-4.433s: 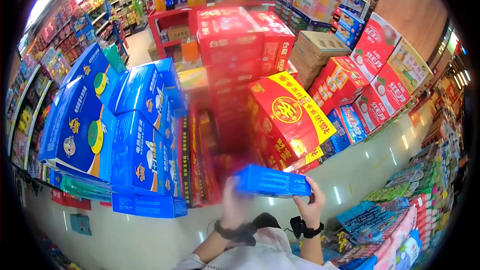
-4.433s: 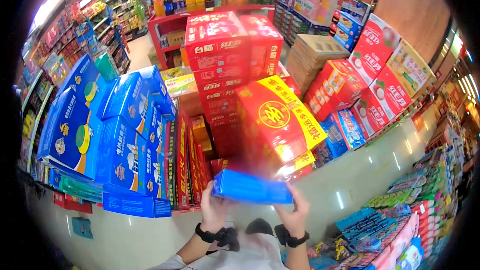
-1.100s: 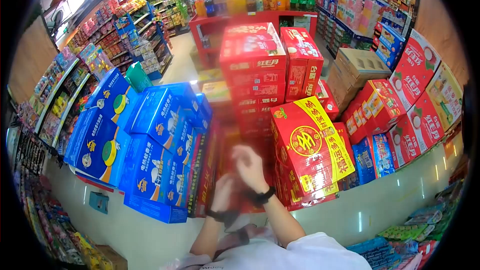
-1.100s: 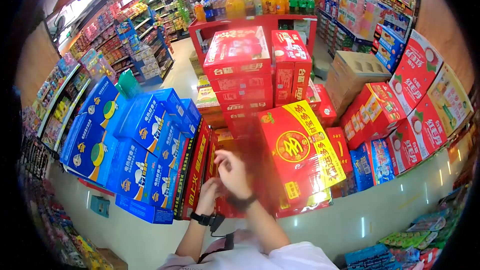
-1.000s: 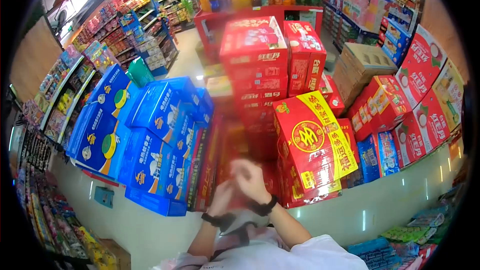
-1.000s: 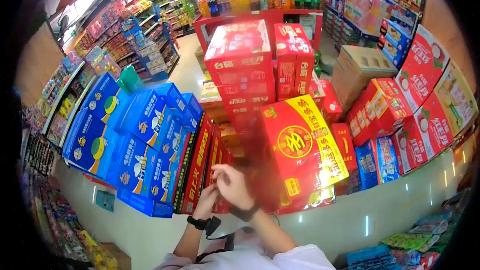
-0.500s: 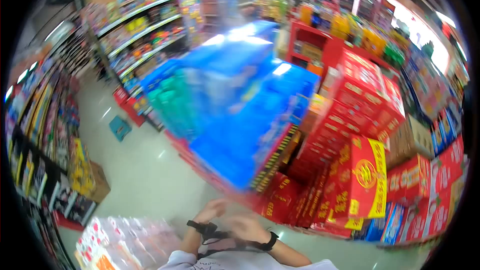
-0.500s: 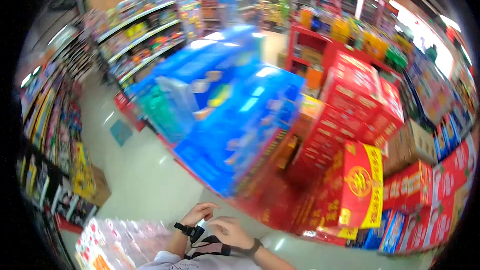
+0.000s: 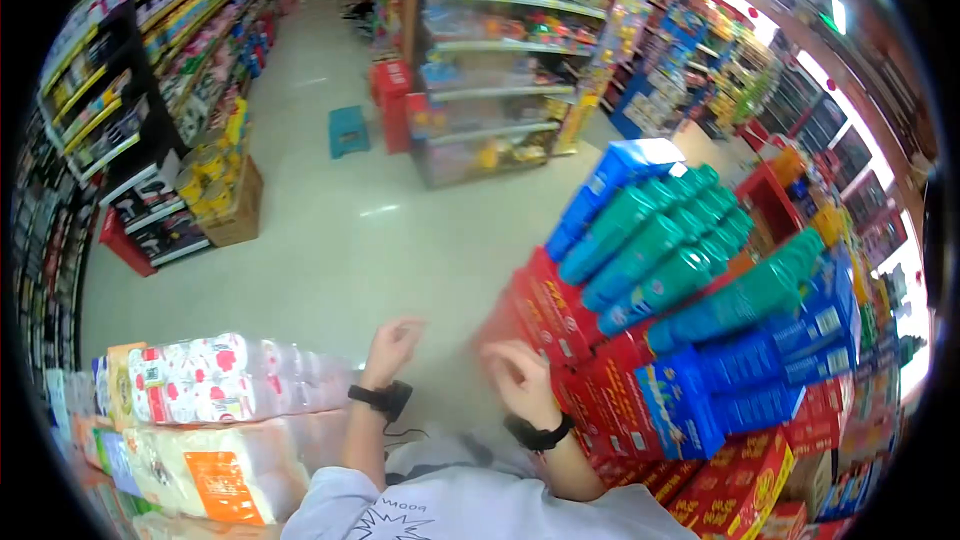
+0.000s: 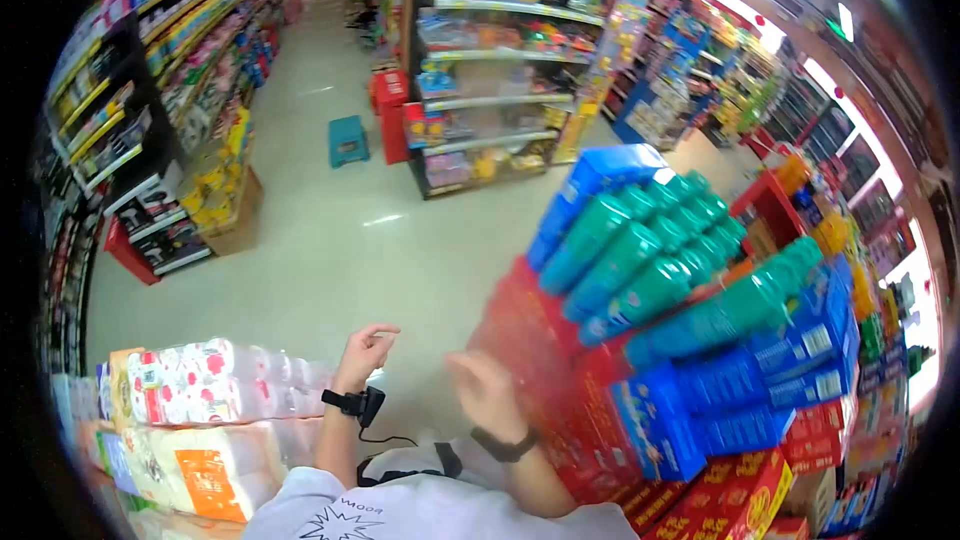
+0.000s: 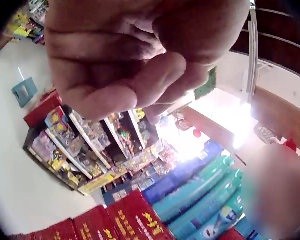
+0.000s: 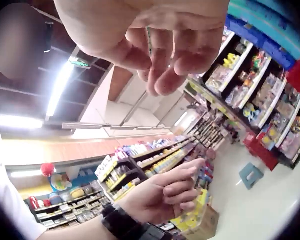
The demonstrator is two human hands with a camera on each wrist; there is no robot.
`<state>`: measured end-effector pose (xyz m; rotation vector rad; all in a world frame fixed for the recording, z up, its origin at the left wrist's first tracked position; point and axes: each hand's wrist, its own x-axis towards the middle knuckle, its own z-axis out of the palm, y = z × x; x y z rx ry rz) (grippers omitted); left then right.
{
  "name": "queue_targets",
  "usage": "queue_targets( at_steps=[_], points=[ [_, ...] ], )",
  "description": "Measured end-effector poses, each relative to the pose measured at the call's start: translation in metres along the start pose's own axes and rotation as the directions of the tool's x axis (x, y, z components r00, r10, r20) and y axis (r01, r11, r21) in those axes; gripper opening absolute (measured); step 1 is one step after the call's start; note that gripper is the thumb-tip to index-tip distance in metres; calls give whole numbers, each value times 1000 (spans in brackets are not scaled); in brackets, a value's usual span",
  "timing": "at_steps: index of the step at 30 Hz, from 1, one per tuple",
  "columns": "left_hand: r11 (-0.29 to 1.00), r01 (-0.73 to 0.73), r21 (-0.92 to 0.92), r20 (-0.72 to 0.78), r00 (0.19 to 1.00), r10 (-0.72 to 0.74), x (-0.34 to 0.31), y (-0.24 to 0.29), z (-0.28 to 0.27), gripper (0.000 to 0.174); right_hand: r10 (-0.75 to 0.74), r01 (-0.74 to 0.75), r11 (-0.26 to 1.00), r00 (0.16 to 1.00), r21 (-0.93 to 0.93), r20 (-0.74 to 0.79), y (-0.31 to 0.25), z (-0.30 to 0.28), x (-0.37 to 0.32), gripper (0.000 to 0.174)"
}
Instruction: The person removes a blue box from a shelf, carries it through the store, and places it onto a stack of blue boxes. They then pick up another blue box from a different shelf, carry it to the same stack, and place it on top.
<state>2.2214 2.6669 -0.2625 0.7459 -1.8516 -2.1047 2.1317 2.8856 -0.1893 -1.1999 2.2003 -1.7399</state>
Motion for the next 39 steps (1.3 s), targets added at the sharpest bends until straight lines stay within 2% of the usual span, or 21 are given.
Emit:
queue_targets(
  at_steps=[2,3,5,8,11,12,14,15,17,19,20,21,22,23,24,27,30,31,33,36,39],
  points=[
    [997,-74,-22,-96,993,71,11,0,-26,18,-23,23,1000,1000,10,10,2,20,33,22],
    [994,-98,-39,-128,987,93,16,2,-37,17,31,-34,995,999,96,33,8,31,45,19],
    [988,-136,-71,-186,975,121,21,1,-53,17,47,-58,995,990,85,134,23,44,69,17],
    [974,-126,-187,-346,937,55,29,6,-64,14,79,-97,992,978,85,195,29,70,109,14],
    [983,-42,-179,-401,915,-34,48,11,-80,12,95,-117,989,971,89,220,61,93,150,15],
    [986,-57,-157,-421,907,-15,55,14,-88,12,3,-17,998,967,53,253,75,96,170,17],
    [989,-87,-118,-464,885,22,75,22,-102,13,116,-135,989,959,55,257,74,99,215,19],
    [996,-47,-78,-506,862,1,85,35,-108,16,150,-167,985,950,39,275,88,98,232,19],
    [993,-29,-118,-563,825,-43,116,26,-135,18,185,-197,980,934,9,304,120,96,284,21],
    [991,-10,-137,-594,801,-74,144,32,-159,16,146,-177,979,955,102,257,155,108,333,23],
    [995,-30,-95,-626,779,-36,158,39,-165,16,139,-177,972,963,153,229,171,118,354,24],
    [998,-36,-44,-648,762,-1,167,52,-170,16,72,-85,994,979,61,193,179,132,373,26],
    [999,-43,15,-663,747,42,179,62,-179,16,81,-112,989,959,101,270,196,150,389,25],
    [1000,-4,-2,-712,703,1,194,58,-195,17,76,-133,981,937,144,342,218,173,408,23],
    [999,-33,-7,-725,688,18,208,64,-211,16,78,-166,969,905,180,417,231,194,419,22],
    [994,-85,-68,-769,639,3,216,61,-239,17,-181,192,981,824,35,537,189,233,454,20],
    [994,-58,-87,-864,502,-47,237,73,-260,18,-207,130,977,737,166,643,177,262,482,23],
    [995,-42,-91,-878,475,-60,244,67,-272,19,-179,80,980,750,181,637,186,274,491,19],
    [991,-61,-115,-895,440,-76,259,58,-294,21,-107,-38,976,777,216,620,204,305,507,13],
    [975,-105,-196,-907,397,-140,288,53,-334,24,100,-245,963,715,114,692,224,337,551,15],
    [942,-204,-266,-893,420,-161,333,44,-389,30,43,-94,995,772,46,635,232,368,610,15]
  ],
)
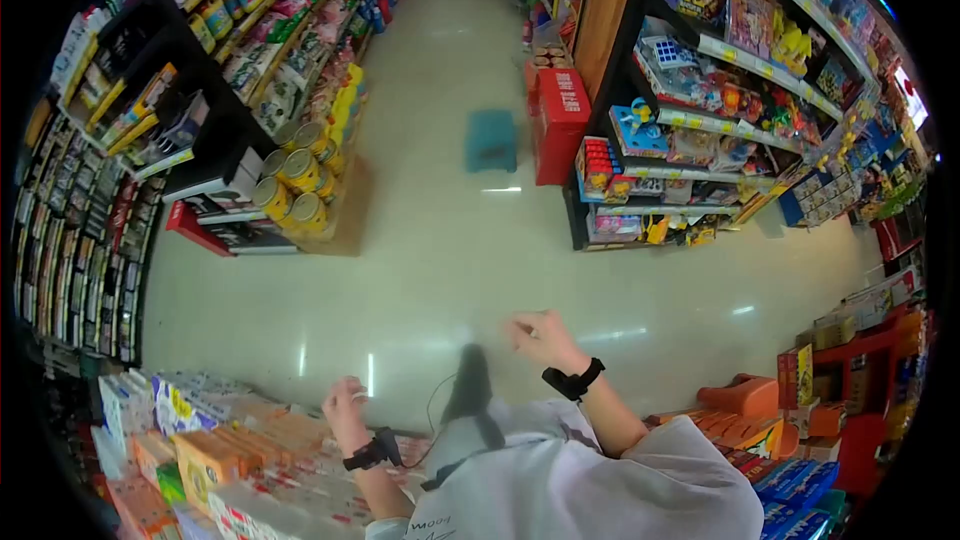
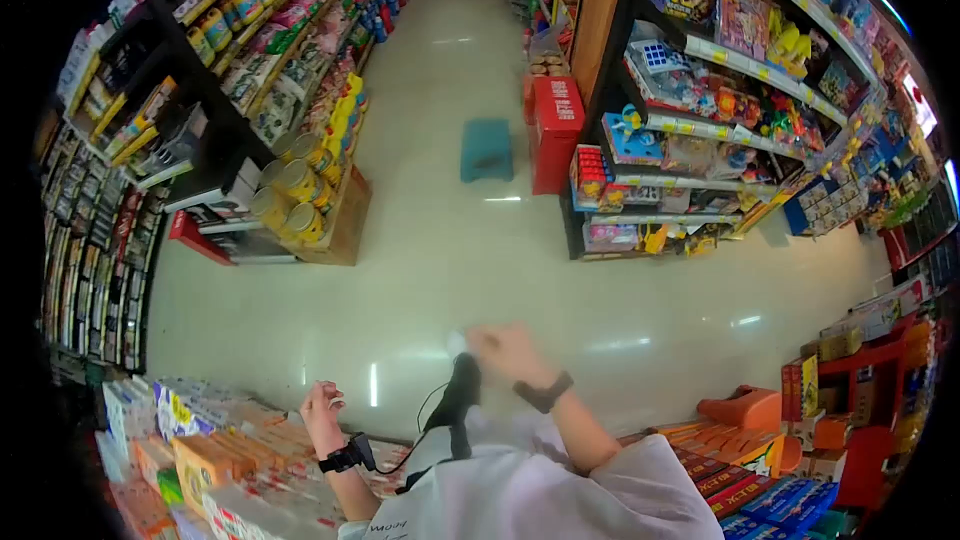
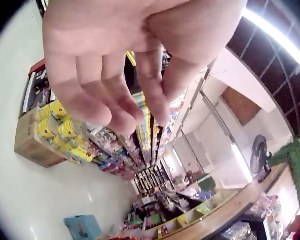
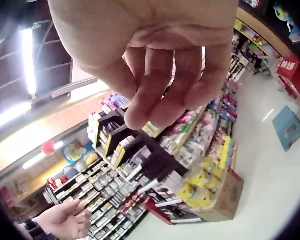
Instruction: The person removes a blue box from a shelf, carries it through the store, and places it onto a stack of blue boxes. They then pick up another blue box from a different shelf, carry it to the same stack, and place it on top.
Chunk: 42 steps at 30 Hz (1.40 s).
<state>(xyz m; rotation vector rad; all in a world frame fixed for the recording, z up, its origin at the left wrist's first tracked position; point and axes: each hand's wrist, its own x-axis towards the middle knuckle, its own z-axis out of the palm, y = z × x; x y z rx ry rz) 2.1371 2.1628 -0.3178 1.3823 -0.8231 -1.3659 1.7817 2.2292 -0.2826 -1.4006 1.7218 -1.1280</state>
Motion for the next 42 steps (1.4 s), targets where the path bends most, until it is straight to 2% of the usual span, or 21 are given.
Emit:
queue_targets(
  at_steps=[2,4,5,6,7,9,10,13,16,19,21,25,26,28,29,31,32,34,37,40,42],
  points=[
    [992,7,-126,42,999,-1,49,9,17,36,-60,56,995,997,-86,-47,-7,-11,45,16],
    [997,-25,-66,106,994,32,86,30,35,33,-175,158,974,980,-164,-95,-22,-25,85,18],
    [997,-65,-43,146,987,71,108,49,53,32,-103,93,984,993,-150,-55,-29,-34,106,22],
    [998,-57,-8,66,996,57,129,62,72,29,-44,41,990,999,-132,-20,-36,-42,133,25],
    [997,-81,10,74,994,80,152,75,90,28,13,-11,994,1000,-107,18,-40,-45,161,28],
    [992,-97,86,80,993,90,188,95,111,26,75,-78,990,997,-118,-33,-40,-44,206,30],
    [994,-105,2,192,976,103,206,105,117,22,121,-127,985,991,-117,-51,-38,-42,220,31],
    [978,-203,54,361,917,170,258,117,139,23,-91,85,996,979,-38,-182,-31,-31,267,31],
    [981,-165,105,320,939,124,287,138,179,22,114,-112,993,992,38,-57,-35,-30,306,29],
    [985,-140,103,336,937,98,329,143,198,22,-37,39,999,980,6,-195,-20,-20,353,25],
    [989,-128,69,392,915,91,373,139,200,23,-28,24,999,986,-24,-164,3,-19,392,25],
    [979,-134,151,247,965,94,430,170,256,24,-36,33,999,992,-27,-119,23,-24,481,24],
    [965,-195,177,341,932,125,457,169,255,21,-20,18,1000,994,-20,-105,28,-25,506,25],
    [971,-120,206,320,946,49,495,190,278,25,17,-17,1000,997,-1,-75,34,-29,561,26],
    [973,-79,215,302,953,11,511,200,290,29,-40,46,998,987,35,-154,36,-27,586,27],
    [967,-135,214,272,960,74,536,225,329,35,-162,197,977,931,77,-327,36,-23,646,29],
    [964,-172,201,268,957,114,556,235,352,38,-156,191,977,942,94,-296,36,-26,675,30],
    [956,-216,199,323,935,144,597,250,384,33,-126,157,978,968,136,-218,27,-33,721,31],
    [955,-217,203,396,910,123,643,262,410,27,-220,246,968,930,55,-295,11,-43,775,30],
    [962,-221,163,474,872,120,696,262,439,20,-240,288,955,891,71,-386,23,-39,824,30],
    [954,-251,164,512,849,135,732,259,463,18,-64,103,984,966,148,-251,36,-44,848,29]
  ],
)
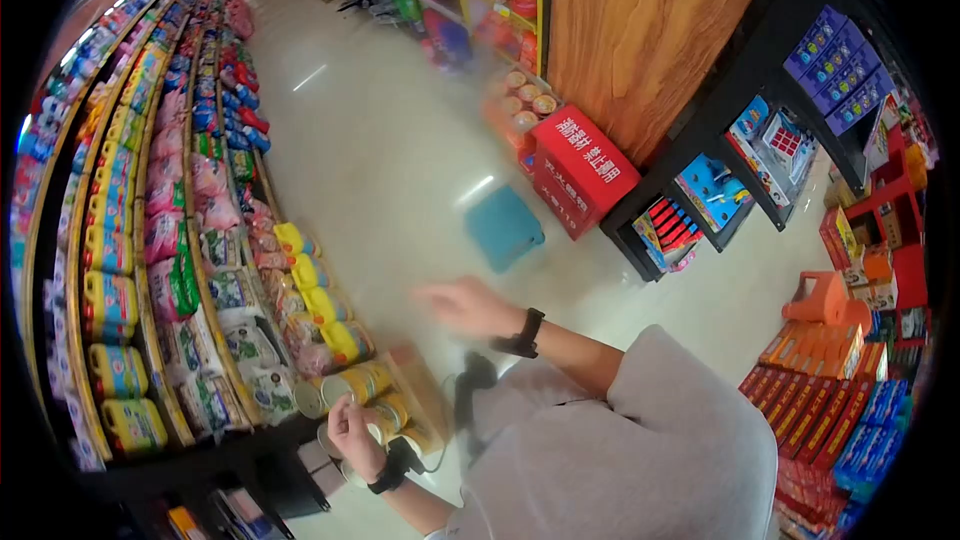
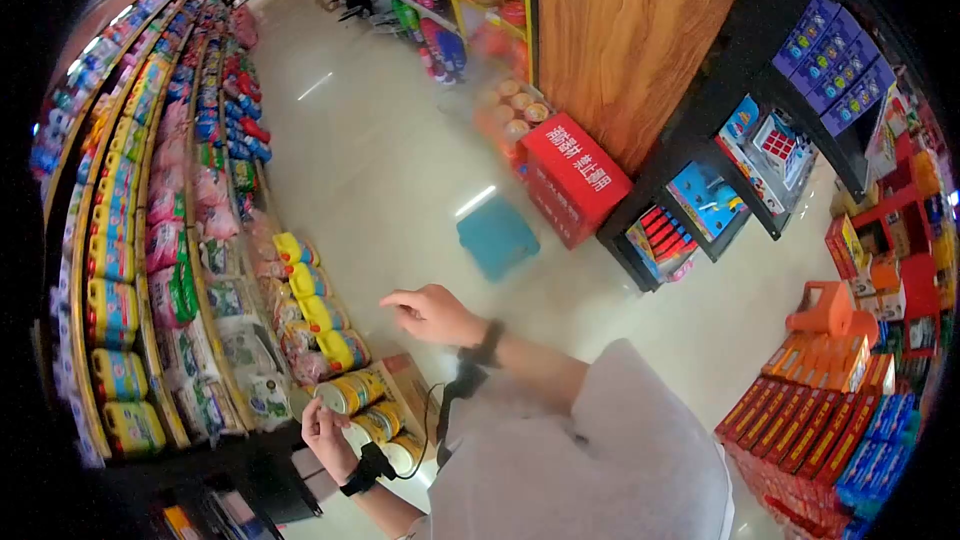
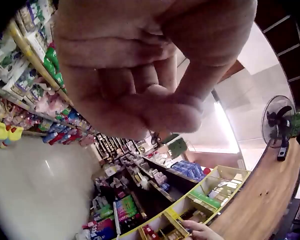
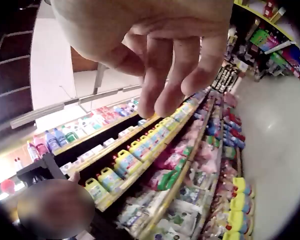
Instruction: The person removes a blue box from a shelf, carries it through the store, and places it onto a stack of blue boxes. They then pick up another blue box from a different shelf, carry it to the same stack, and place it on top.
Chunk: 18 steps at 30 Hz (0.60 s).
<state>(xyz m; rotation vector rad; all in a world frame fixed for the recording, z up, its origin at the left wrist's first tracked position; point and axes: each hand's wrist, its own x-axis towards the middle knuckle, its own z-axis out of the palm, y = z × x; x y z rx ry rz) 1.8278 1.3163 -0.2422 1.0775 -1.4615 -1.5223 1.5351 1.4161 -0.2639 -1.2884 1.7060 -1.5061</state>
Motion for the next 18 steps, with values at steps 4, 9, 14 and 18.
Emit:
queue_targets(
  at_steps=[4,9,14,18],
  points=[
    [999,25,-49,144,989,-18,93,-12,-7,15,-140,115,986,964,-119,-226,39,22,49,30],
    [982,83,-168,359,933,-18,218,-7,-5,9,246,-252,967,957,-22,-150,36,35,119,34],
    [977,153,-150,412,908,-79,316,3,6,10,15,-83,975,951,-208,-307,37,75,198,33],
    [980,166,-113,451,887,-98,377,0,7,10,174,-211,968,955,-137,-240,26,82,242,34]
  ],
)
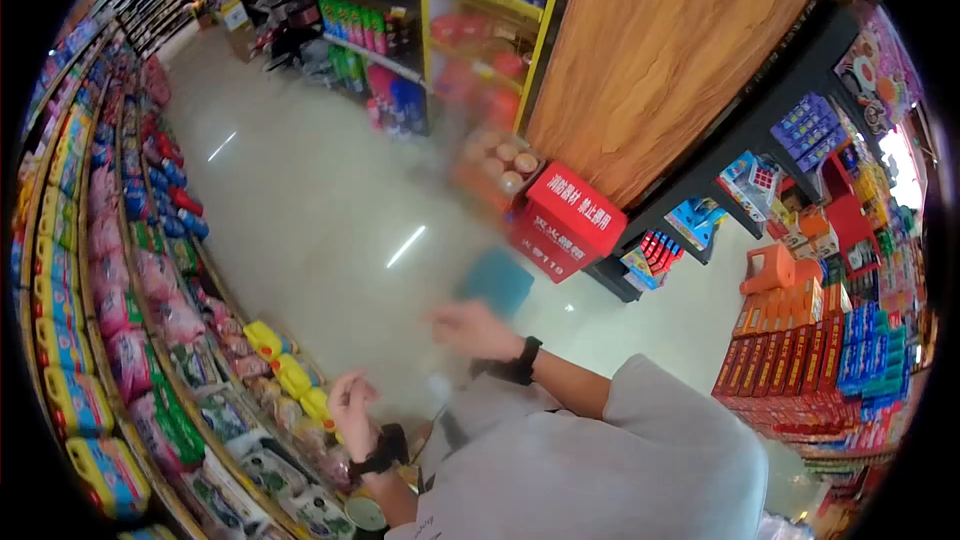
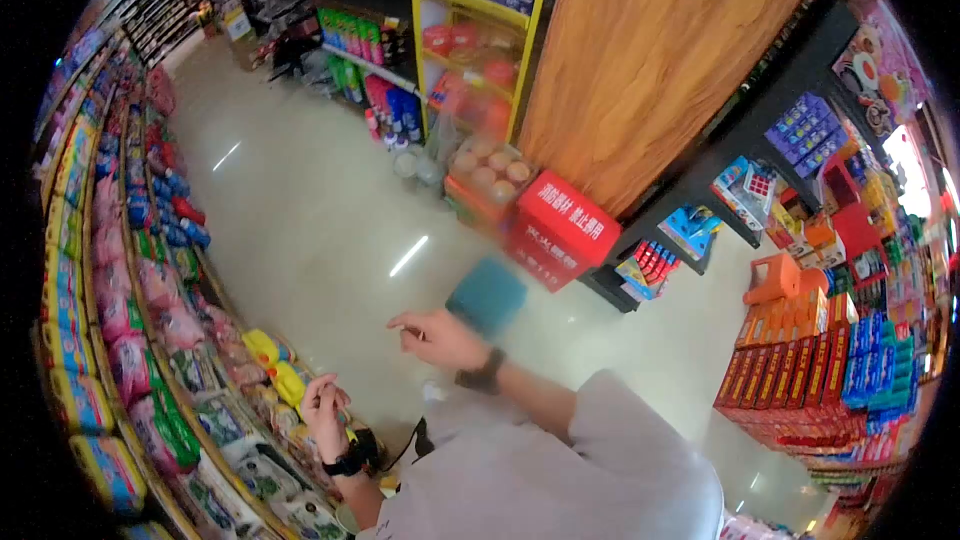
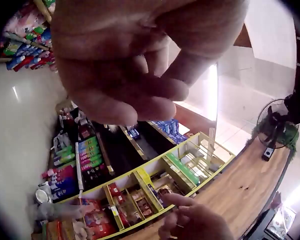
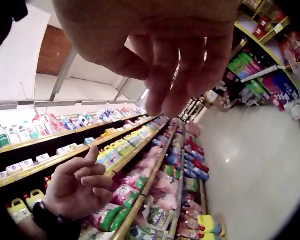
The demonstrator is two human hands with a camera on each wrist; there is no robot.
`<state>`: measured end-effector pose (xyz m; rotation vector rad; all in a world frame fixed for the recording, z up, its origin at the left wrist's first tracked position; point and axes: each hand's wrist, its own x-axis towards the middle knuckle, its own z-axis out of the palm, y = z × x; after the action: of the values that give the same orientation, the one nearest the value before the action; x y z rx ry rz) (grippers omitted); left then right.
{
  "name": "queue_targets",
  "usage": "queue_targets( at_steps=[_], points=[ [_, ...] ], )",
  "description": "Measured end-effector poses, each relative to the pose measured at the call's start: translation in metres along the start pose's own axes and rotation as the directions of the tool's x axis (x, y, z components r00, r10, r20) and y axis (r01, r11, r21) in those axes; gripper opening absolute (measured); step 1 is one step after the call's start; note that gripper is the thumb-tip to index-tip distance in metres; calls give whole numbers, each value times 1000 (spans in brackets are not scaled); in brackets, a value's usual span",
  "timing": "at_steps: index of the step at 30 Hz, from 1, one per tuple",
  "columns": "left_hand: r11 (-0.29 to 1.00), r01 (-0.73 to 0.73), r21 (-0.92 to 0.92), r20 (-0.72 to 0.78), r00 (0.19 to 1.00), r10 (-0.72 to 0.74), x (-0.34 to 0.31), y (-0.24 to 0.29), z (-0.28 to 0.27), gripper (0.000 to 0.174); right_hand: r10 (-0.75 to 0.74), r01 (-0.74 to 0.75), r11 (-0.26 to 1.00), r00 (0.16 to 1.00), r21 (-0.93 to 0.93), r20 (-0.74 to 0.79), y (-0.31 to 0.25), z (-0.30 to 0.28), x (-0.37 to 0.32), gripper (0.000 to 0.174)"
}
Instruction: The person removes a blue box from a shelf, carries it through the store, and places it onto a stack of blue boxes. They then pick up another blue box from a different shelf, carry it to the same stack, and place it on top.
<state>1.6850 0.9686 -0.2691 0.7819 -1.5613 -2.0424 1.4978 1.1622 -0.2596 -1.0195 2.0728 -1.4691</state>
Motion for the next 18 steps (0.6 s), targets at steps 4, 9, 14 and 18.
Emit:
queue_targets(
  at_steps=[4,9,14,18],
  points=[
    [999,13,-33,-15,1000,-13,45,12,-27,12,-87,46,974,980,-220,-181,8,14,44,33],
    [998,65,25,3,998,-65,106,-6,-82,18,100,-136,941,987,-311,-128,37,17,106,32],
    [880,234,413,-106,972,-209,173,71,-80,29,-74,3,971,954,-238,-289,85,43,211,32],
    [933,173,316,-178,977,-120,261,84,-107,18,147,-168,969,982,-183,-122,84,46,321,38]
  ],
)
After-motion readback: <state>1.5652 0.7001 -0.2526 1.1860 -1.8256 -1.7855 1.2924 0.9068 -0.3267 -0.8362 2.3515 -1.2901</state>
